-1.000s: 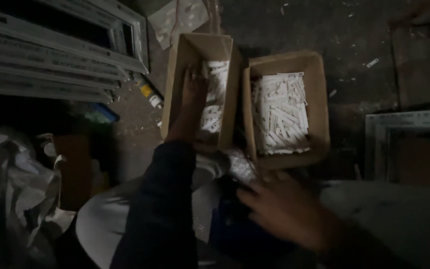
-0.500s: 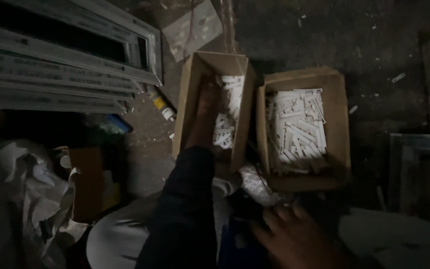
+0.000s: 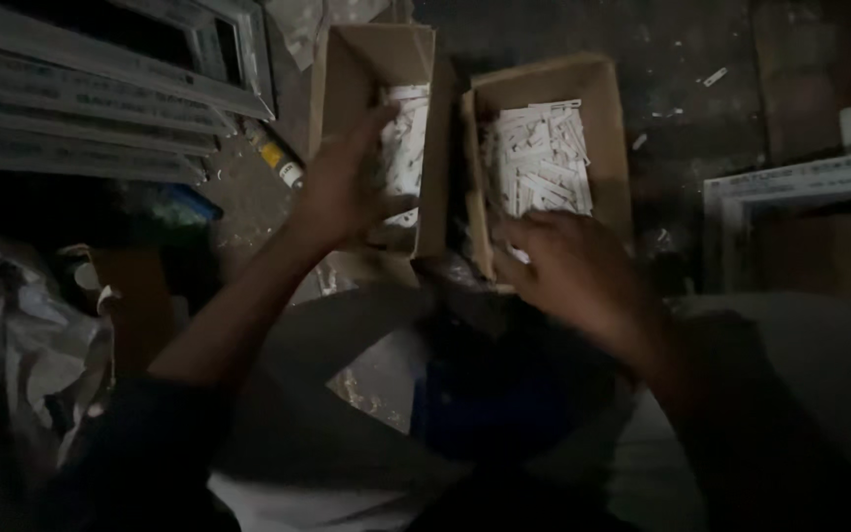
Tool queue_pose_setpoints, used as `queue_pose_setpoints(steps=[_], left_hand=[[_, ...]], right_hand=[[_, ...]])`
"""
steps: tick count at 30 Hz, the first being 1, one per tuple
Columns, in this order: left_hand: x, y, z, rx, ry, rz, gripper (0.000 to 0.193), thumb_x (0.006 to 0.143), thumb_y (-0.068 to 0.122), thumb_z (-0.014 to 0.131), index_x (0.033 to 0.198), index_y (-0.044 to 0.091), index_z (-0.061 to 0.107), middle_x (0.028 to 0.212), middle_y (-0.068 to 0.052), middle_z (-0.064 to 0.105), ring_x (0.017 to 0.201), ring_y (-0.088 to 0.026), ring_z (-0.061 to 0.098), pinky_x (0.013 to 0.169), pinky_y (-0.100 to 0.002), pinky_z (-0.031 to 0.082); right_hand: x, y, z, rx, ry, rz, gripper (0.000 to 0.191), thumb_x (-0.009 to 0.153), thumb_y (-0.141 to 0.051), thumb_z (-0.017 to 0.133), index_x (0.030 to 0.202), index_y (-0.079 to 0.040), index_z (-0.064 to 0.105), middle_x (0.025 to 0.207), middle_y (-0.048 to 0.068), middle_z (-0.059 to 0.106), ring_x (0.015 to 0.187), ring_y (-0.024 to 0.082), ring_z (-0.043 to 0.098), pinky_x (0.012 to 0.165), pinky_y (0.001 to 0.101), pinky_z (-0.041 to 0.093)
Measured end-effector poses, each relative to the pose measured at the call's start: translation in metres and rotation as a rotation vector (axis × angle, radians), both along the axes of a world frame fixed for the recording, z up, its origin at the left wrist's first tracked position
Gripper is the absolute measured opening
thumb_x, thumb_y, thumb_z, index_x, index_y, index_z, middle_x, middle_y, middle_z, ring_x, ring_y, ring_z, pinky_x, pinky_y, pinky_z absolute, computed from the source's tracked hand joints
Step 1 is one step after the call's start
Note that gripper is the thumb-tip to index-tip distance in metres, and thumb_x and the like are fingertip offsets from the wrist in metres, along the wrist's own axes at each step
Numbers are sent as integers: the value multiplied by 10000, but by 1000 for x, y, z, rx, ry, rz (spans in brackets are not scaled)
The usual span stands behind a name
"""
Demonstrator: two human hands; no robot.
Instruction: The person sits on the floor and repeatedly picks small white plastic pieces from one cardboard box, inspects them by turning them over, and places them into a second box. The hands handle the pieces one at a time throughout the clip.
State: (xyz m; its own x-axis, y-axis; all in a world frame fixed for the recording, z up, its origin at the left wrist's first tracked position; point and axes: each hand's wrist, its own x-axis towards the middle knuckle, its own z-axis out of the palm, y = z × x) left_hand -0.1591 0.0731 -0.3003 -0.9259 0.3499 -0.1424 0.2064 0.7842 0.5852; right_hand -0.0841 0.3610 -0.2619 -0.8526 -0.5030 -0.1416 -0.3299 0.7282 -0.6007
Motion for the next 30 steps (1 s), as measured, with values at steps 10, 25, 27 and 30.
queue_pose_setpoints(steps=[10,25,27,30], left_hand=[[119,18,32,513,475,-83,1016,831,300,971,1629,171,356,1671,-146,431,1538,-331,455,1281,-486,459],[128,4,6,846,241,82,1054,802,181,905,1626,73,258,1610,-234,384,1470,-335,461,1177,-456,471],[125,4,-1,1059,-27,234,808,955,91,821,1621,49,364,1588,-205,526,1455,-290,565,1197,-400,525],[125,5,-8,1194,-124,303,450,988,50,777,1410,-24,641,1295,-166,732,1202,-222,722,1048,-329,610]], right_hand=[[33,-31,-4,-744,-169,-137,246,1068,-224,630,1189,-36,732,932,46,751,817,110,692,707,295,549],[26,-52,-23,-377,281,86,149,1057,-157,600,967,-38,610,778,109,590,672,250,603,605,412,460],[25,-52,-21,-312,375,128,131,1035,-129,611,955,-26,594,804,118,582,709,275,600,644,435,469],[26,-54,-19,-288,415,135,149,1025,-118,631,913,-35,578,823,114,582,745,276,611,680,441,493]])
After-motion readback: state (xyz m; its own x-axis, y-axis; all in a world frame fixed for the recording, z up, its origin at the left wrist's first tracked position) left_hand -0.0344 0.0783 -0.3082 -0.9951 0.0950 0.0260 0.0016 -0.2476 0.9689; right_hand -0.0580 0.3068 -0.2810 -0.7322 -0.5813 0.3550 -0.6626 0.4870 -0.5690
